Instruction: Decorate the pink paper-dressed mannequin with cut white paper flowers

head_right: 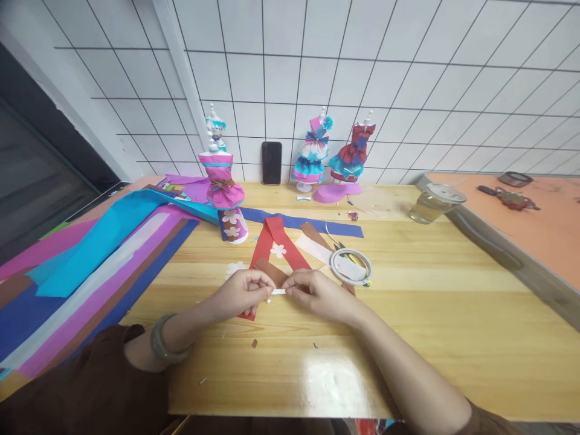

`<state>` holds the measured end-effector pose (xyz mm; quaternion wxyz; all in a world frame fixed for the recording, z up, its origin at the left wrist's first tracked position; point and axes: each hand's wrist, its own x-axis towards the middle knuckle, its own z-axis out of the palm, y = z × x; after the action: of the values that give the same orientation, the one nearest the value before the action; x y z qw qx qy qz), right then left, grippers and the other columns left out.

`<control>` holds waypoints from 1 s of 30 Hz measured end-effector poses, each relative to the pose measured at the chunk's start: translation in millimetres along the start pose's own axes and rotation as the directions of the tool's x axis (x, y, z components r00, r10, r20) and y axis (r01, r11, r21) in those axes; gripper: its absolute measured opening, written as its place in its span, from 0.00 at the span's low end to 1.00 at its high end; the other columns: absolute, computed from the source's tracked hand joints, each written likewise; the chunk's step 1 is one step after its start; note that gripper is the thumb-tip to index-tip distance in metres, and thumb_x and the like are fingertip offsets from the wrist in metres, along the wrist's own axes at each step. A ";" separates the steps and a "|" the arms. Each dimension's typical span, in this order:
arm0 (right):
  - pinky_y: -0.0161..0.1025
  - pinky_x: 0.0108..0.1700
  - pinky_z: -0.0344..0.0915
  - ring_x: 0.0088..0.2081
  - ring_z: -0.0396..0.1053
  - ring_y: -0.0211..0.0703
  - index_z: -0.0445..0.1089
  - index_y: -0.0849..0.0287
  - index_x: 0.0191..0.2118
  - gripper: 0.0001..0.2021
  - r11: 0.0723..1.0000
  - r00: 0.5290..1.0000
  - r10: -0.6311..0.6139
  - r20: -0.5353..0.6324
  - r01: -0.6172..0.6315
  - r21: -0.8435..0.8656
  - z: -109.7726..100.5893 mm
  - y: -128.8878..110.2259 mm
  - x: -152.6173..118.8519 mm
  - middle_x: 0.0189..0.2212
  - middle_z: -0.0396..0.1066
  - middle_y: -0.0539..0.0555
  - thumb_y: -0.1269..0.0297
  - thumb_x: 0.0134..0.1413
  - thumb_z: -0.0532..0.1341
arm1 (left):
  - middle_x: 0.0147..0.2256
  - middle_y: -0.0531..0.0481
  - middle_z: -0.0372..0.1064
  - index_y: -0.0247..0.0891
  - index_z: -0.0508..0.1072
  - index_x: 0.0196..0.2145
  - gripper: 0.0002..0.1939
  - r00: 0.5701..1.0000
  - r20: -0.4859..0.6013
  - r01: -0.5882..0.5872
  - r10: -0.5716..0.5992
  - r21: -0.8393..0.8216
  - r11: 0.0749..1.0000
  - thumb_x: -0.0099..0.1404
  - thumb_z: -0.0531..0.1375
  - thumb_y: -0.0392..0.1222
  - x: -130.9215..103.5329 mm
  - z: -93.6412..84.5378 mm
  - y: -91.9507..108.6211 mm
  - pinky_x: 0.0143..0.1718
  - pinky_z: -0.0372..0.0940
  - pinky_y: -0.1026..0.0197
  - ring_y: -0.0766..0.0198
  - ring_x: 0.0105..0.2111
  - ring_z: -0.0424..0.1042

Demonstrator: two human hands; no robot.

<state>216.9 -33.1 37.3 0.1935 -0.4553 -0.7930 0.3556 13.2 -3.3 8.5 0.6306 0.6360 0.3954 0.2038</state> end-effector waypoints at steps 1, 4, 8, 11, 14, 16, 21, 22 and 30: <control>0.33 0.30 0.61 0.28 0.63 0.36 0.69 0.59 0.35 0.11 1.000 1.000 0.005 -0.003 -0.005 0.024 0.5 0.6 0.0 0.28 0.68 0.51 0.61 0.57 0.52 | 0.21 0.55 0.62 0.34 0.67 0.30 0.09 1.000 -0.023 -0.014 0.014 0.003 1.000 0.57 0.55 0.43 0.8 0.3 -1.2 0.13 0.55 0.73 0.76 0.13 0.60; 0.31 0.24 0.55 0.24 0.58 0.33 0.69 0.59 0.34 0.12 0.992 1.000 0.024 0.003 -0.024 0.121 2.3 1.0 0.3 0.25 0.65 0.49 0.58 0.57 0.52 | 0.22 0.55 0.62 0.35 0.66 0.32 0.09 0.994 -0.084 -0.069 0.070 0.019 0.997 0.58 0.55 0.44 2.7 0.9 -4.3 0.14 0.55 0.72 0.75 0.14 0.61; 0.31 0.23 0.53 0.23 0.56 0.32 0.68 0.60 0.35 0.13 0.975 0.998 0.066 -0.002 -0.064 0.215 5.1 0.3 1.5 0.24 0.63 0.48 0.56 0.56 0.53 | 0.25 0.55 0.62 0.37 0.64 0.32 0.05 0.958 -0.161 -0.193 0.236 0.242 0.951 0.59 0.54 0.40 0.2 0.4 -2.2 0.19 0.57 0.70 0.73 0.19 0.62; 0.30 0.22 0.52 0.22 0.55 0.32 0.68 0.60 0.34 0.13 0.968 0.995 0.100 -0.030 -0.090 0.232 7.1 1.6 3.0 0.23 0.63 0.48 0.57 0.56 0.53 | 0.31 0.52 0.64 0.37 0.65 0.28 0.03 0.882 -0.173 -0.292 0.437 0.526 0.798 0.59 0.53 0.36 -3.8 0.1 2.0 0.27 0.59 0.67 0.71 0.26 0.63; 0.31 0.22 0.53 0.21 0.55 0.32 0.69 0.60 0.34 0.13 0.977 0.989 0.114 -0.091 -0.095 0.192 8.6 4.1 4.6 0.23 0.64 0.49 0.57 0.57 0.52 | 0.35 0.48 0.63 0.37 0.66 0.28 0.05 0.809 -0.115 -0.338 0.576 0.711 0.616 0.60 0.52 0.34 -7.0 1.2 4.3 0.36 0.59 0.62 0.66 0.33 0.64; 0.32 0.23 0.56 0.23 0.58 0.33 0.70 0.60 0.34 0.14 0.988 0.983 0.098 -0.154 -0.077 0.134 9.3 5.3 5.4 0.25 0.66 0.50 0.57 0.57 0.52 | 0.34 0.47 0.63 0.37 0.68 0.30 0.07 0.795 -0.076 -0.337 0.602 0.770 0.542 0.62 0.51 0.35 -8.1 2.3 4.2 0.37 0.59 0.61 0.64 0.35 0.64; 0.33 0.27 0.59 0.25 0.61 0.35 0.70 0.59 0.34 0.13 0.999 0.982 0.024 -0.189 -0.016 0.041 10.6 2.9 5.7 0.27 0.68 0.52 0.59 0.57 0.52 | 0.32 0.47 0.65 0.37 0.70 0.35 0.09 0.831 -0.012 -0.351 0.556 0.764 0.541 0.63 0.50 0.38 -7.2 3.3 1.1 0.36 0.59 0.61 0.63 0.34 0.65; 0.33 0.27 0.60 0.26 0.62 0.35 0.70 0.59 0.35 0.12 0.999 0.984 0.015 -0.180 -0.008 0.040 10.7 1.8 5.4 0.27 0.69 0.52 0.60 0.57 0.52 | 0.33 0.47 0.65 0.38 0.70 0.36 0.09 0.837 -0.011 -0.354 0.548 0.753 0.555 0.63 0.50 0.38 -6.9 3.2 0.7 0.36 0.59 0.62 0.63 0.34 0.65; 0.34 0.31 0.63 0.31 0.66 0.37 0.71 0.56 0.40 0.11 0.997 0.988 -0.062 -0.142 0.067 0.029 10.6 -2.0 4.7 0.32 0.71 0.53 0.63 0.58 0.52 | 0.30 0.49 0.64 0.37 0.70 0.31 0.09 0.880 -0.046 -0.342 0.474 0.631 0.696 0.63 0.50 0.40 -6.5 4.9 1.7 0.31 0.57 0.65 0.67 0.30 0.63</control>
<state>206.7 -33.8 31.6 0.2679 -0.4499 -0.7856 0.3296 13.4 -11.2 11.0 0.2876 0.8507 0.3503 0.2662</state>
